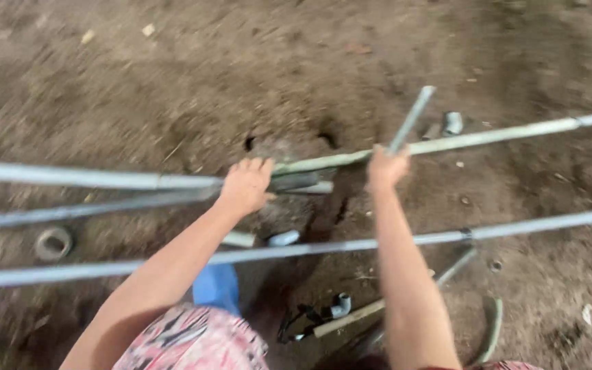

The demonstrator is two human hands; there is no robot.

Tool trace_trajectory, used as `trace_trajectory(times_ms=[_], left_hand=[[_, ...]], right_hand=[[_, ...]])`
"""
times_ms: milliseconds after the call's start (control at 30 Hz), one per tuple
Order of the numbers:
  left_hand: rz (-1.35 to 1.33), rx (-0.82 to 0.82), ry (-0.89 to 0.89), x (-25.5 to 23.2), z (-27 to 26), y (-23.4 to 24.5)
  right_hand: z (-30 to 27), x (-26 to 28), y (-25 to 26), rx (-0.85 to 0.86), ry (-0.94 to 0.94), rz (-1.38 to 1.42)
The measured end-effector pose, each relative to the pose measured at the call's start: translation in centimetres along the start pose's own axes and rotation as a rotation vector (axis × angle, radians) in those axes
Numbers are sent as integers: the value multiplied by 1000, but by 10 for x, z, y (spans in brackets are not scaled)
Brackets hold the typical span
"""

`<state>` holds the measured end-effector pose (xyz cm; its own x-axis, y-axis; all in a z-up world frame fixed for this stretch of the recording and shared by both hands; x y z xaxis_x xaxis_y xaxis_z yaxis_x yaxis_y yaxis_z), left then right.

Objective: The person sits on the ground and assembles a metal pipe structure by connecting various pipe segments and elbow joints. They use a wooden stick to tap the joints into place and later use a hand saw to cut a pipe segment to the required length.

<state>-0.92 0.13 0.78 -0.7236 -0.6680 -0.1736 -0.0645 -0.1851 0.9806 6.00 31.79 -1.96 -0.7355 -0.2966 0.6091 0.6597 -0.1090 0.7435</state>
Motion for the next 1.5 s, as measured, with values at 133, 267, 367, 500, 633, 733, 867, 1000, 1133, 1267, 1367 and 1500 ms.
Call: trace_trajectory(times_ms=[133,267,367,500,633,733,867,1000,1133,1267,1367,1500], left_hand=[[-98,-32,12,5,-7,2],[-102,-38,33,6,-12,6],[-95,-17,32,5,-17,7],[-172,-10,11,14,-12,-3],[-186,-20,11,22,-10,-16],[-187,-73,-13,28,-15,-24],[-124,-94,-3,54,-70,38],[69,-193,-34,94,-113,14],[52,-294,-47,111,-115,-17],[115,-183,-138,121,-93,-24],[147,-455,-275,126,-88,-27],[135,-334,-281,126,-89,-19]], right_hand=[[-55,42,96,99,133,290],[-113,54,129,138,340,387],[-150,50,135,311,312,391],[-157,57,115,449,536,217],[-135,57,85,676,602,8],[-122,48,68,656,786,-30],[-111,39,51,684,912,-115],[-107,35,38,637,865,-170],[-85,21,13,684,750,-150],[-88,25,23,674,812,-98],[-91,27,23,672,764,-76],[-96,29,27,688,690,-73]])
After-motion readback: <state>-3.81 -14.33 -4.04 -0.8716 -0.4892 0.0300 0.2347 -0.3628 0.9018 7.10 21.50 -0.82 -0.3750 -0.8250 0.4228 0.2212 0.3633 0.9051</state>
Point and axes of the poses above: each hand's wrist, its own z-axis towards the middle knuckle, its own y-axis out of the back of the hand, x = y × z, the point moved 1 cm from there along z, towards the middle knuckle, and after that the axes turned 10 degrees about -x, right-handed, at the moved point
